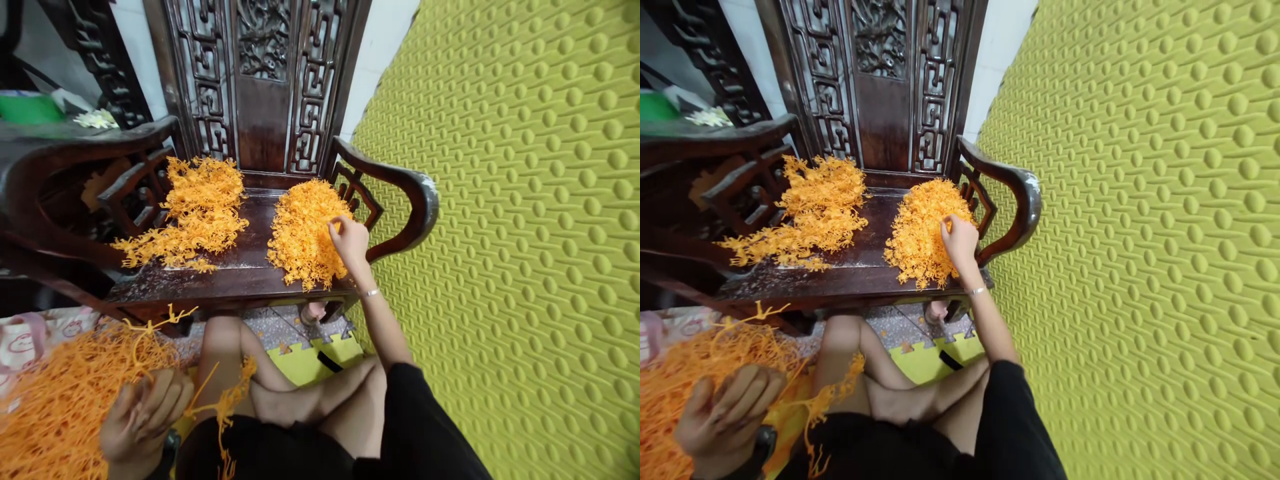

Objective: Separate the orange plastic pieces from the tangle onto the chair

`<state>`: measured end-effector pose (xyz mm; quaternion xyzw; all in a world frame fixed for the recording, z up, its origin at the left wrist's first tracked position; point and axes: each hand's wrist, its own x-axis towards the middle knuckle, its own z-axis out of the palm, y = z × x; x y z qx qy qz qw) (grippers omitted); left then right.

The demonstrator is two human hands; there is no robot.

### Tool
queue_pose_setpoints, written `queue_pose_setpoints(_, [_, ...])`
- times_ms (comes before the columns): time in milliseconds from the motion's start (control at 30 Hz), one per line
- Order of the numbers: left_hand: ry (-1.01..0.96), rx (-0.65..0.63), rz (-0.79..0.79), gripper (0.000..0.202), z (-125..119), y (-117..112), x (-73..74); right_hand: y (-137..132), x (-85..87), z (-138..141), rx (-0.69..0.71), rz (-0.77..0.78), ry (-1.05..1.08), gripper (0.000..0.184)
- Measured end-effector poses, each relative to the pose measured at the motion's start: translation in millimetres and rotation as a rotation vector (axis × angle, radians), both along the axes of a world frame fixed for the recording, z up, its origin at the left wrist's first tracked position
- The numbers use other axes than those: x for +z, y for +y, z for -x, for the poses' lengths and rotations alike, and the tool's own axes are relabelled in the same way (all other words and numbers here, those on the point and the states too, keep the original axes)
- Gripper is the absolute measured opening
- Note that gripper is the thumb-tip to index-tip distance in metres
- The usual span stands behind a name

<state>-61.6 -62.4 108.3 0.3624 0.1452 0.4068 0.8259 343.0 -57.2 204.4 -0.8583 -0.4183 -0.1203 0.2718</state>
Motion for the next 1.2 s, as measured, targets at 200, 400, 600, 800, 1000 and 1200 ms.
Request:
queue_pose_setpoints(200, [-0.081,-0.009,0.030,0.053,10,-15,2.1,47,21.3,-7,-0.009,0.119,-0.059,0.030])
queue_pose_setpoints(400, [-0.241,0.078,0.051,0.058,7,-14,18.0,0,14.2,46,0.328,-0.016,-0.016,0.021])
queue_pose_setpoints(600, [-0.285,0.203,0.046,0.058,-17,-12,39.5,-66,-0.4,154,1.050,-0.002,0.287,0.041])
queue_pose_setpoints(800, [-0.156,0.150,-0.063,0.051,-41,-41,44.7,-93,-31.8,216,1.326,0.199,0.793,0.063])
queue_pose_setpoints(1000, [0.012,0.222,-0.148,0.044,-31,-44,33.1,-109,-48.0,218,1.273,0.408,0.785,0.030])
queue_pose_setpoints(1200, [0.055,0.293,-0.089,0.049,-12,-39,45.4,-130,-31.3,212,1.184,0.432,0.692,0.038])
